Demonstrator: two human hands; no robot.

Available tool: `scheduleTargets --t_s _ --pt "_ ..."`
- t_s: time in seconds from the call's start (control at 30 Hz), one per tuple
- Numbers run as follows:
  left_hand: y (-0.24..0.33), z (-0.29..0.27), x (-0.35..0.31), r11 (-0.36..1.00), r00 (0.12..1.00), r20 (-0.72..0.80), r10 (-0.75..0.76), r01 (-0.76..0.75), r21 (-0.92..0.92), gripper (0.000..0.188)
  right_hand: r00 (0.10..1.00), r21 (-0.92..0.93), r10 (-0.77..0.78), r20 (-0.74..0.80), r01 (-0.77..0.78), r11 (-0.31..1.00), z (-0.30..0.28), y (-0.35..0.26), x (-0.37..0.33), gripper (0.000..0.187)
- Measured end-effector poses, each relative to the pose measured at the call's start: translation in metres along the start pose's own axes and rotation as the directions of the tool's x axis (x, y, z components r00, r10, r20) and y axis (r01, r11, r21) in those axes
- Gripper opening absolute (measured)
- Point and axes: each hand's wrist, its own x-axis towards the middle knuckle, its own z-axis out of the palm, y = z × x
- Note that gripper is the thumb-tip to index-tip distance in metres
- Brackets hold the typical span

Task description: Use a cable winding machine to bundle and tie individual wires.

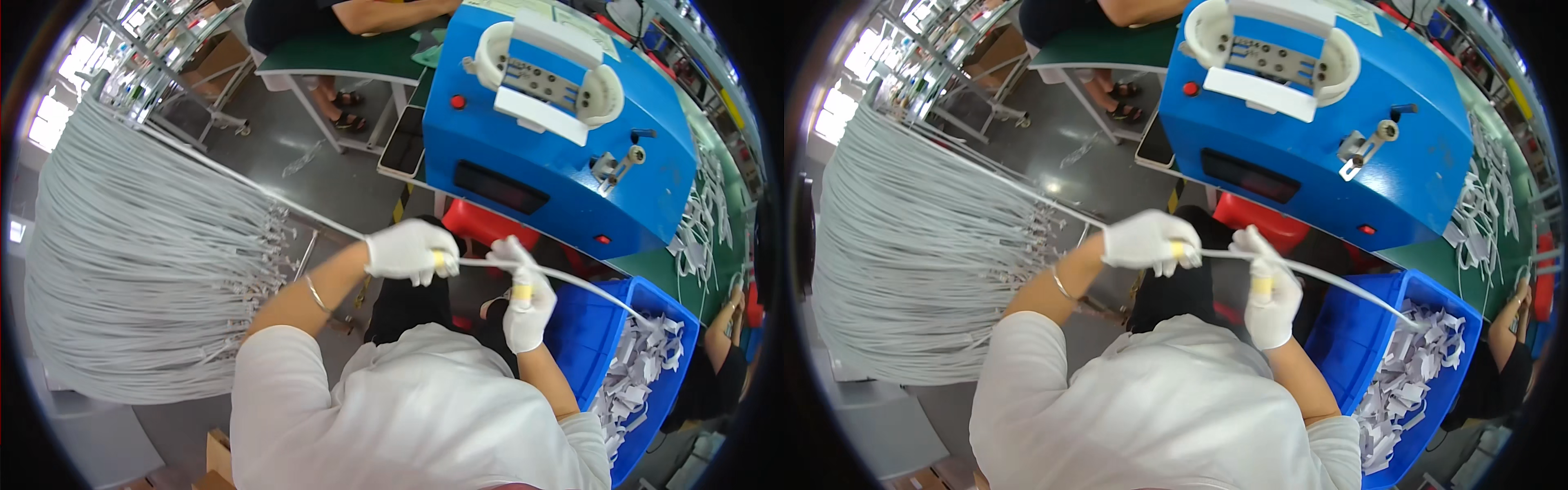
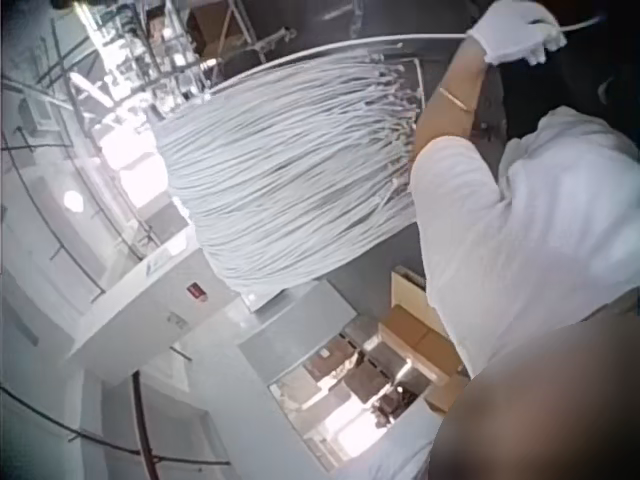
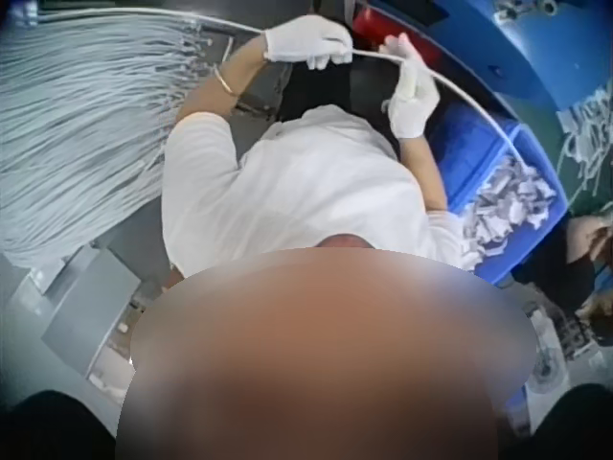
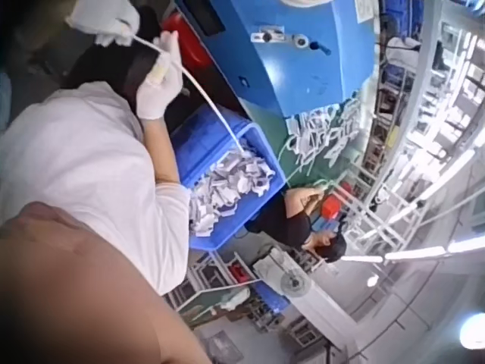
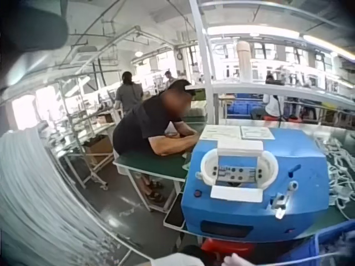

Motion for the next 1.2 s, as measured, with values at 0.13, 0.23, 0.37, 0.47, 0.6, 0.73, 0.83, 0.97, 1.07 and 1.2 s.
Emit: scheduleTargets --t_s 0.13,0.23,0.37,0.47,0.6,0.73,0.83,0.97,1.07,1.2 --pt "-0.014 0.036 0.033 0.996 0.985 0.147 0.088 -0.088 -0.004 0.022 0.963 -0.081 -0.227 -0.143 0.217 0.973 -0.008 -0.029 0.023 0.041" --pt "-0.013 0.038 0.042 0.995 0.983 0.172 0.071 -0.082 0.054 0.023 0.988 -0.097 -0.151 -0.044 0.147 0.984 -0.005 -0.049 0.033 0.027" --pt "0.013 -0.001 0.039 0.767 0.885 -0.029 0.465 -0.386 0.512 0.021 0.999 -0.055 -0.001 0.04 0.003 0.998 0.009 -0.06 0.048 0.017" --pt "0.048 -0.042 0.024 0.817 0.687 -0.465 0.558 -0.553 0.163 0.017 0.994 0.01 0.074 0.074 -0.075 0.997 0.019 -0.063 0.058 0.017" --pt "0.099 -0.071 0.02 0.618 0.224 -0.74 0.635 -0.721 0.313 0.022 0.986 0.077 0.132 0.1 -0.14 0.987 0.028 -0.063 0.066 0.021" --pt "0.126 -0.075 0.034 0.52 0.088 -0.694 0.714 -0.731 0.442 0.02 0.979 0.117 0.181 0.091 -0.191 0.975 0.03 -0.061 0.065 0.022" --pt "0.126 -0.075 0.044 0.56 0.118 -0.677 0.727 -0.671 0.485 0.019 0.977 0.064 0.206 0.057 -0.209 0.976 0.023 -0.058 0.057 0.024" --pt "0.118 -0.074 0.04 0.586 0.171 -0.69 0.703 -0.69 0.426 0.018 0.965 -0.024 0.259 -0.034 -0.26 0.965 -0.01 -0.064 0.042 0.026" --pt "0.102 -0.078 0.02 0.64 0.255 -0.648 0.718 -0.607 0.471 0.021 0.975 -0.312 0.132 -0.177 -0.183 0.932 -0.057 -0.086 0.041 0.022" --pt "0.055 -0.085 0.002 0.851 0.714 -0.474 0.515 -0.49 0.186 0.019 0.946 -0.575 -0.161 -0.282 -0.032 0.817 -0.109 -0.124 0.066 0.016"
